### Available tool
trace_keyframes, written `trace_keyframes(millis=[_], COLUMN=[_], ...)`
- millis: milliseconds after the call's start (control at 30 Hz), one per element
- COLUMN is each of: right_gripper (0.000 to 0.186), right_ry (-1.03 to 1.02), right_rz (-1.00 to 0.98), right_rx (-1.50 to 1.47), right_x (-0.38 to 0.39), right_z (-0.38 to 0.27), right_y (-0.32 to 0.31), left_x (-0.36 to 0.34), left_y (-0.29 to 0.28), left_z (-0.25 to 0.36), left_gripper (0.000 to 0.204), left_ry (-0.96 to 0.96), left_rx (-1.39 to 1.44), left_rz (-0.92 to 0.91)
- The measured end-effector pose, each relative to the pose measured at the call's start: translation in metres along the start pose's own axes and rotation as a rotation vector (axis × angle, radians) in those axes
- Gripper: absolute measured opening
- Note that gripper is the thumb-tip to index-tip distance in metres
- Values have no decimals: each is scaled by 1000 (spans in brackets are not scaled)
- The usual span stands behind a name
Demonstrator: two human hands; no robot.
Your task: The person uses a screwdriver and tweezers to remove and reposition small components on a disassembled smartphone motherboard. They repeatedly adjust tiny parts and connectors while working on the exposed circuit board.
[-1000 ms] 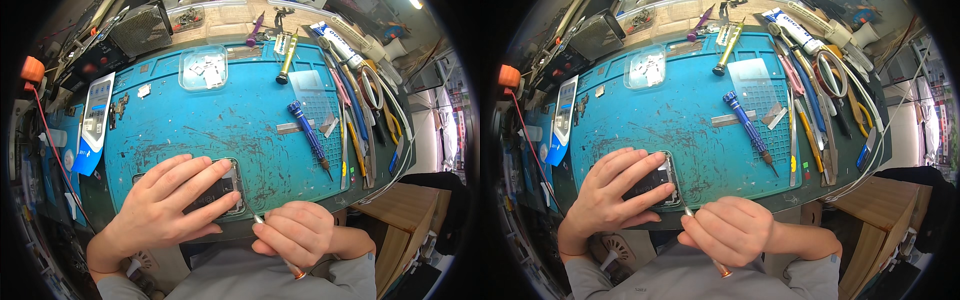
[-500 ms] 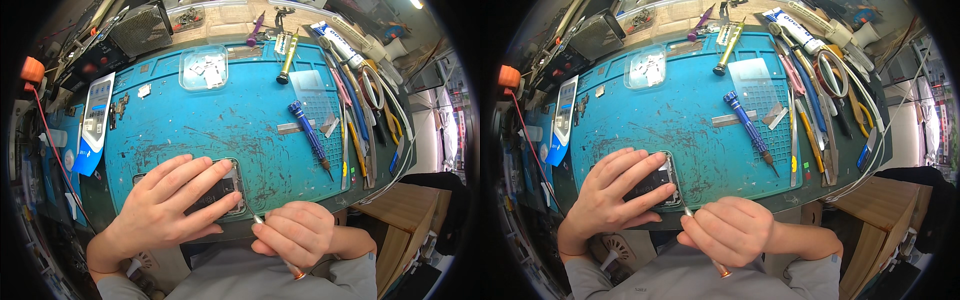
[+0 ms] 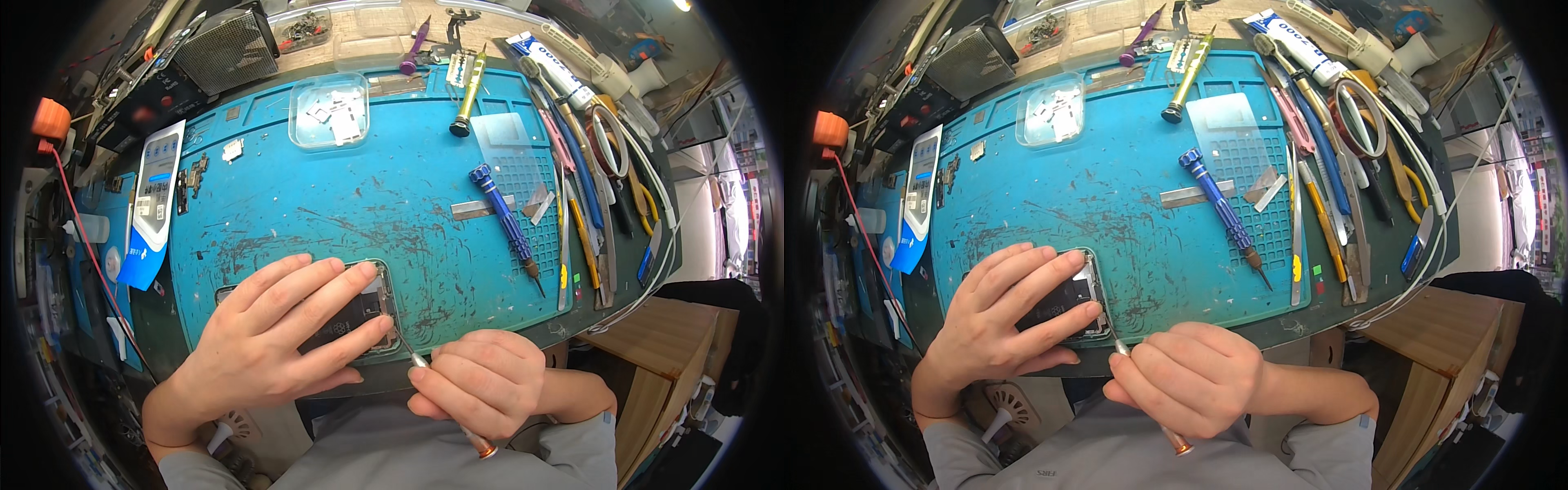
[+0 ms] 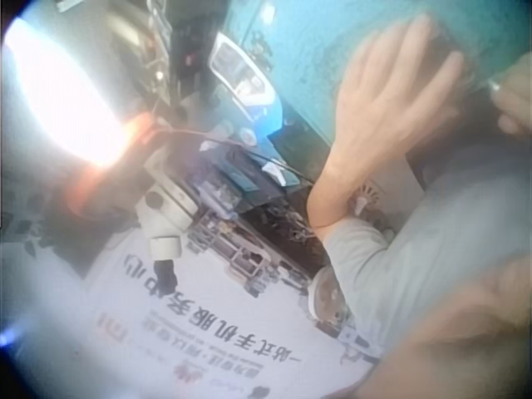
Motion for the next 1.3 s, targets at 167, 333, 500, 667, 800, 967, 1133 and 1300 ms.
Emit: trace_keyframes(millis=[167, 333, 500, 667, 800, 967, 1133, 1300], right_gripper=[22, 22, 22, 22, 22, 22, 21, 28], right_ry=[1, -6, -6, -6, 1, -4, -4, 111], right_rz=[2, 0, 1, 3, 2, -4, 5, -5], right_rx=[13, 18, 16, 21, 17, 16, 29, -108], right_x=[0, 2, 0, 0, 0, -1, 0, 0], right_z=[-1, -1, -1, -1, -1, -1, -1, 4], right_y=[1, 1, 1, 0, 0, 0, 0, -12], left_x=[0, -1, 1, 0, -1, 1, -1, -1], left_y=[0, -2, -2, -3, -6, -7, -8, -9], left_z=[2, 1, 0, 0, -4, -4, -3, -4], left_gripper=[48, 51, 51, 51, 52, 55, 60, 62], left_ry=[-5, -26, -11, -19, 1, 6, 15, 28], left_rx=[-8, 48, 43, 59, 119, 120, 113, 132], left_rz=[-9, -26, -17, -19, -63, -74, -65, -48])
Point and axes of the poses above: each hand's wrist, its own x-axis away from the middle knuckle, its own y-axis out of the palm, z = x × y, the point moved 2 cm from there along -x, towards the middle knuckle, and after that the axes turned 1 degree about z, right-handed, at the moved point
